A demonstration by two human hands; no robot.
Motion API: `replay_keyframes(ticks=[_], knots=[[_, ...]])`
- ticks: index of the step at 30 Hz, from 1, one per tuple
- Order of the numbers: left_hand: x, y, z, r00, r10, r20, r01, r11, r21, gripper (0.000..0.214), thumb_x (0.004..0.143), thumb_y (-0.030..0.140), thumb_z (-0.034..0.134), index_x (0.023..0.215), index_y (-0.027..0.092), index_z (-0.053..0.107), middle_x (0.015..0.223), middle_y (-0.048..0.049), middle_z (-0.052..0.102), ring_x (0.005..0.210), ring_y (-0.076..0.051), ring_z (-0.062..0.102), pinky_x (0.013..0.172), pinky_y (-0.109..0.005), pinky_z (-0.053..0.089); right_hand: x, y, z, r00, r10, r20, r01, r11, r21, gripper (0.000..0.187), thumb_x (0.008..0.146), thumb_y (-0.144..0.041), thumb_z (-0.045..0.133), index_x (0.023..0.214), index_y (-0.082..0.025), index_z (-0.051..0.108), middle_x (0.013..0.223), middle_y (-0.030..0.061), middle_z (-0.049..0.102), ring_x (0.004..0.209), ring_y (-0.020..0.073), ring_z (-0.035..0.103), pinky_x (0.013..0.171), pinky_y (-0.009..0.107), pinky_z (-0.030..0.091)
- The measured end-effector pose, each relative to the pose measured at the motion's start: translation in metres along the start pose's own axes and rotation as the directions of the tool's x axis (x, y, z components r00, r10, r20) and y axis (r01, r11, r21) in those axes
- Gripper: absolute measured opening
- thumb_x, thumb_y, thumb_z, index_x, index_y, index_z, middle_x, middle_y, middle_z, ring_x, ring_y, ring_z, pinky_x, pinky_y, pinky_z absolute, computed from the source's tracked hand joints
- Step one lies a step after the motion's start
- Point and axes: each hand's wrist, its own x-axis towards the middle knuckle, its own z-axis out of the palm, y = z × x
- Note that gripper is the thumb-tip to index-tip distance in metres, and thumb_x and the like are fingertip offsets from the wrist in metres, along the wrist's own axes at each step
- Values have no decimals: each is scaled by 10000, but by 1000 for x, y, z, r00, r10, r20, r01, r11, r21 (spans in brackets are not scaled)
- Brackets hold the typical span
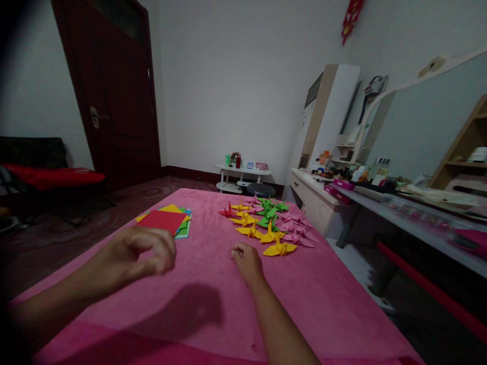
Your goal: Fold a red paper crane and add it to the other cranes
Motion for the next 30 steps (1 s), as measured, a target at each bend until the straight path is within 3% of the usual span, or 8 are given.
replay_keyframes(ticks=[2,3,5,8,12,19,25,30], knots=[[100,31,-45,992,-94,-82,109,975,195,339,722,484,629,678,149,600,697,-28,613,681,-163,571,617,-262,429,0,1,0,1000,-2,7,2,1000,6,153,735,-231,489,752,-154,621,645,11,620,580,133,559,541,219,416],[136,42,-61,980,-139,-143,176,939,295,380,702,522,630,646,149,582,655,-20,591,647,-158,557,598,-259,414,1,2,0,1000,-4,10,4,1000,8,152,734,-231,491,752,-154,621,644,11,620,580,133,558,541,219,416],[172,46,-78,970,-164,-180,234,837,496,437,601,576,681,704,156,614,759,-45,611,736,-198,568,638,-279,410,1,5,1,1000,-3,10,3,1000,9,157,738,-233,487,759,-155,623,652,13,624,587,136,561,539,218,415],[163,22,-73,953,-214,-212,302,696,652,607,584,598,673,1009,167,624,1006,-110,601,909,-259,557,717,-310,410,2,7,2,1000,-2,6,2,1000,-2,161,741,-238,488,760,-157,625,650,12,625,583,135,558,533,216,408],[142,-3,-61,932,-325,-162,337,606,720,392,788,514,482,873,185,678,920,-113,612,889,-253,565,641,-288,377,2,6,2,1000,-3,5,3,1000,-10,155,742,-247,493,743,-155,618,636,10,616,574,134,550,528,214,400],[151,-9,-67,851,-447,-274,515,611,601,274,789,362,482,735,179,679,790,-80,666,753,-220,595,580,-267,326,1,5,1,1000,-6,8,6,1000,0,162,739,-253,487,743,-154,616,631,9,605,579,139,552,527,216,401],[145,-27,-69,795,-490,-358,606,661,442,315,686,503,599,697,197,672,684,-29,656,663,-192,573,510,-248,272,1,0,-1,999,-28,20,28,999,19,155,725,-244,494,725,-152,618,638,12,596,598,144,557,545,222,415],[143,-33,-70,711,-556,-430,689,673,269,450,531,599,685,568,167,564,513,14,535,537,-153,492,470,-240,220,1,2,-1,999,-25,21,25,999,23,165,722,-248,496,748,-153,628,665,16,617,618,148,574,554,227,429]])
